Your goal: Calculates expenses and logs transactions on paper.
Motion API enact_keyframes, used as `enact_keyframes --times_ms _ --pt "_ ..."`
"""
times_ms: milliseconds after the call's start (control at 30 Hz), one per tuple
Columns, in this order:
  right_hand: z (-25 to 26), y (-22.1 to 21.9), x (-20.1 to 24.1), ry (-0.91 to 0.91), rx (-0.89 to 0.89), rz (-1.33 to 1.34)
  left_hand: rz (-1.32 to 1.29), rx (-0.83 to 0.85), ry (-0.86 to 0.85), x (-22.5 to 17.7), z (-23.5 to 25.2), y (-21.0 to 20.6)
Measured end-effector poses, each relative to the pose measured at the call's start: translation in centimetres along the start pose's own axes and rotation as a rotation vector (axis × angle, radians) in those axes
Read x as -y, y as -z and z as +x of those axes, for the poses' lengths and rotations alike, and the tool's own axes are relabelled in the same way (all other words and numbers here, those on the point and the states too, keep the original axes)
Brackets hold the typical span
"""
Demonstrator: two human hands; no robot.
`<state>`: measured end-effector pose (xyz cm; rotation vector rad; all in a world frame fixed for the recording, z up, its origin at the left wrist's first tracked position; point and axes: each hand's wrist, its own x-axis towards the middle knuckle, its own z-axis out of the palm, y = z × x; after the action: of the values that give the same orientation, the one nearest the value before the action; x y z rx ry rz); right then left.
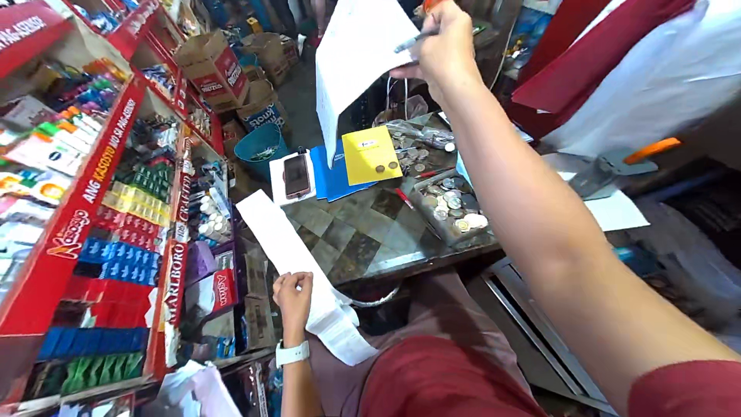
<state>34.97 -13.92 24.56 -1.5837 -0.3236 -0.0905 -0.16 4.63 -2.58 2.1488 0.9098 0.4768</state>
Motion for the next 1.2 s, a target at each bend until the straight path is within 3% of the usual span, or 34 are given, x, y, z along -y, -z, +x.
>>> enact_keyframes --times_ms 100,267,367,433,467,567,667,767,900,1200 --pt "-3.4 1.1 -3.1 -0.041 0.012 -0.002 -0.001 -0.007 -0.011 0.0 -0.1 -0.1" --pt "-11.9 2.2 -11.5 -0.306 0.212 -0.109 0.014 -0.006 -0.016 -0.2 -0.2 0.0" --pt "-16.0 3.3 -14.0 -0.332 0.452 -0.528 0.009 -0.016 -0.034 -0.2 -0.3 -0.1" --pt "-16.7 3.7 -12.8 -0.320 0.691 -0.919 0.014 -0.025 -0.039 -0.1 -0.3 -0.2" --pt "-16.3 3.5 -11.7 -0.304 0.728 -1.029 0.013 -0.028 -0.040 -0.1 -0.3 -0.2" --pt "-11.9 2.5 -11.1 -0.116 0.529 -0.997 0.010 -0.019 -0.045 -0.1 -0.2 0.0" --pt "-4.3 0.2 -15.2 -0.017 0.420 -0.914 0.012 -0.017 -0.034 0.0 -0.3 -0.2" --pt "0.8 -1.3 -20.6 0.002 0.570 -0.946 0.011 -0.038 -0.027 0.1 -0.2 -0.4" --pt "1.4 -1.9 -21.9 -0.038 0.760 -1.075 0.003 -0.053 -0.036 0.1 -0.3 -0.6" --pt "2.9 -2.3 -23.2 -0.150 0.782 -1.101 -0.005 -0.052 -0.038 0.1 -0.6 -0.7"
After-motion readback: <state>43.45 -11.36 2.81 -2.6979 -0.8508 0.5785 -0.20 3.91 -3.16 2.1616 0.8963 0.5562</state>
